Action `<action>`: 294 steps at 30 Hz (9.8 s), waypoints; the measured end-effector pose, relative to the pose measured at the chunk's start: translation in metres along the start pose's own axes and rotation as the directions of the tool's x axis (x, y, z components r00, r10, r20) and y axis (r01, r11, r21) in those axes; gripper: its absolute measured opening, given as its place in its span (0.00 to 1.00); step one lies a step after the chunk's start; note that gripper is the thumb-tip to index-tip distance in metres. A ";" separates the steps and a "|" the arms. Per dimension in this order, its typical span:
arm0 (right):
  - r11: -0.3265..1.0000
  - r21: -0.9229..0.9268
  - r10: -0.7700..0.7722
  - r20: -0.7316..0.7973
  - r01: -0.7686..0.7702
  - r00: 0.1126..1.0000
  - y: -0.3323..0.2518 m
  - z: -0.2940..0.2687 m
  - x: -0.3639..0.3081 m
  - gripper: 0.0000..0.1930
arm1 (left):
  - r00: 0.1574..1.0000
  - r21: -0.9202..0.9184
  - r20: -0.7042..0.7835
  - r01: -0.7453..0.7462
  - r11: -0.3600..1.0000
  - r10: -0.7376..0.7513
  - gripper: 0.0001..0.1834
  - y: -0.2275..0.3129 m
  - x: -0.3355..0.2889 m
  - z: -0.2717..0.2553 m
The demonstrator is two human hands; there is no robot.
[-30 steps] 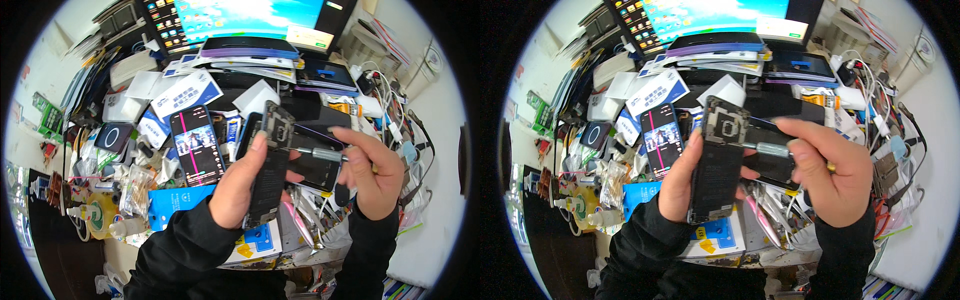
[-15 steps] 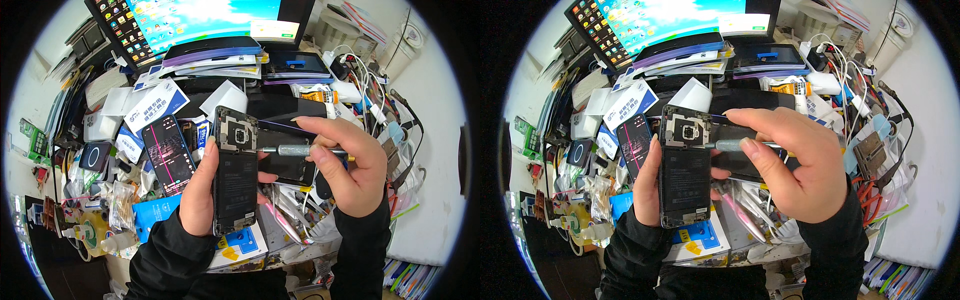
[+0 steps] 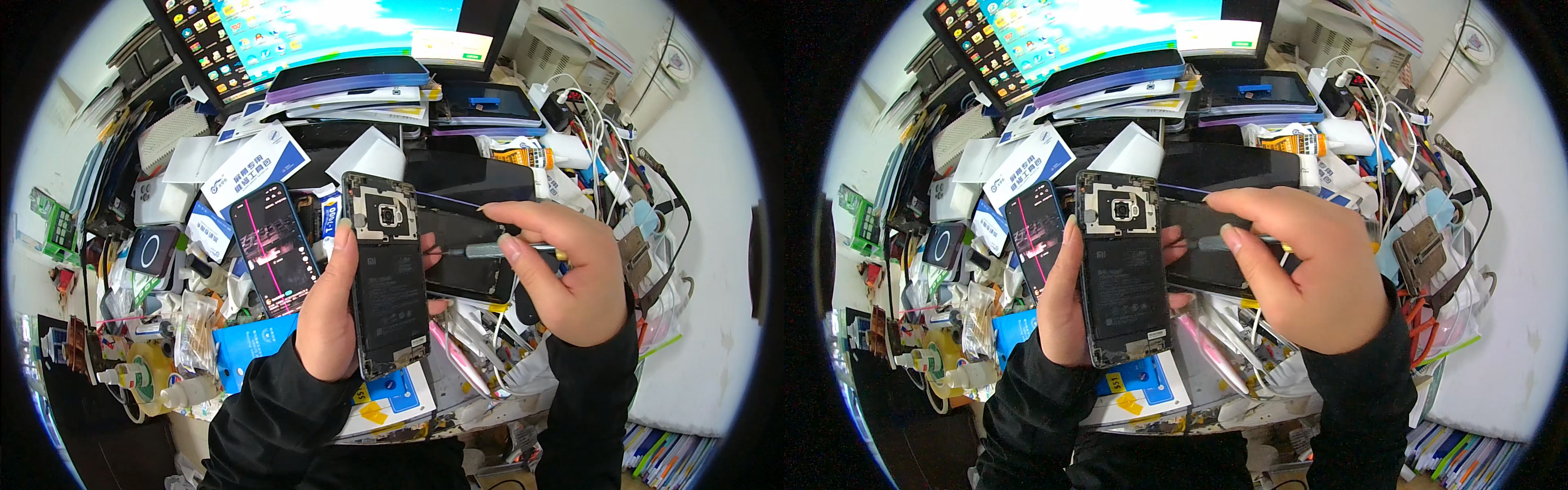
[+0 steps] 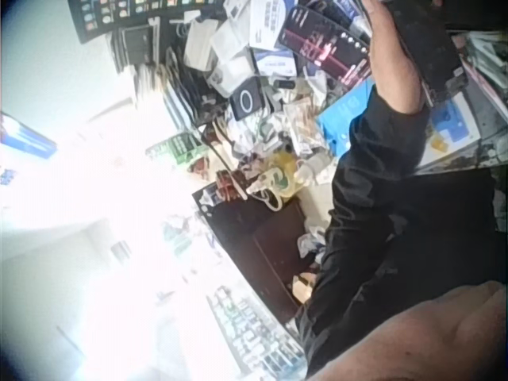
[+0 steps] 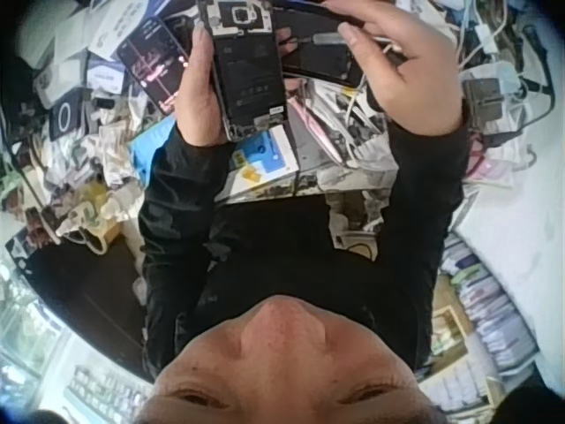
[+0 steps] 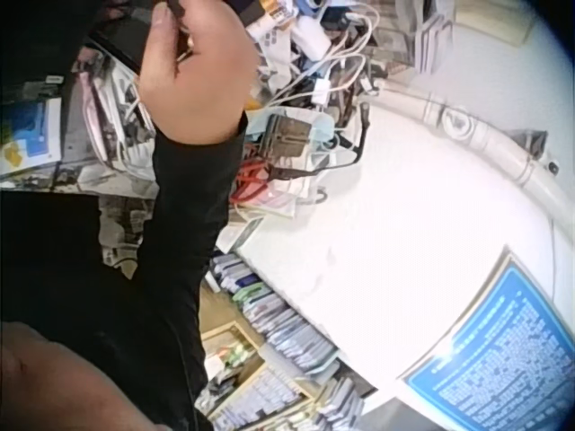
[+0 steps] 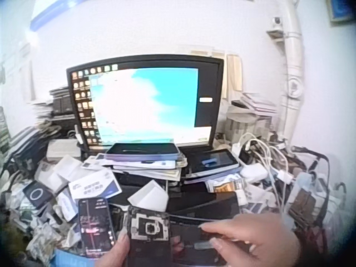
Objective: The person uses a screwdriver to remove screws from the back of a smartphone, then lifts off the rear cover to expose the internal components. The person continues to manipulate the phone and its parts with both hands.
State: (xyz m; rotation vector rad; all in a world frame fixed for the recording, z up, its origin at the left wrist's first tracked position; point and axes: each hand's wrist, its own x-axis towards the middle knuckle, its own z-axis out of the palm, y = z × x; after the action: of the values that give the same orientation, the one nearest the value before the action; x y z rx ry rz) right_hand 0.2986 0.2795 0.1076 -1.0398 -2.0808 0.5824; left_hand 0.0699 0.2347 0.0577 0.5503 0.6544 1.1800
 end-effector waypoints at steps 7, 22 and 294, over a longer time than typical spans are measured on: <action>0.992 0.039 0.126 -0.079 -0.123 0.989 -0.006 -0.003 -0.003 0.14 | 1.000 -0.022 -0.028 -0.007 1.000 0.006 0.36 0.000 -0.001 -0.003; 0.990 0.128 0.074 -0.164 -0.053 0.984 -0.003 0.004 -0.003 0.13 | 0.999 -0.081 0.038 -0.010 0.997 0.013 0.38 -0.001 0.001 -0.006; 0.997 0.002 -0.068 -0.324 0.073 0.944 -0.005 -0.004 -0.015 0.17 | 0.958 -0.193 0.282 0.113 0.975 -0.055 0.47 -0.005 0.000 -0.010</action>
State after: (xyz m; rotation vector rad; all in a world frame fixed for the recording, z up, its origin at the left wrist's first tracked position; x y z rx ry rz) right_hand 0.3054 0.2643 0.1074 -0.9758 -1.8126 0.3615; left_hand 0.0656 0.2335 0.0473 0.4927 0.3082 1.0517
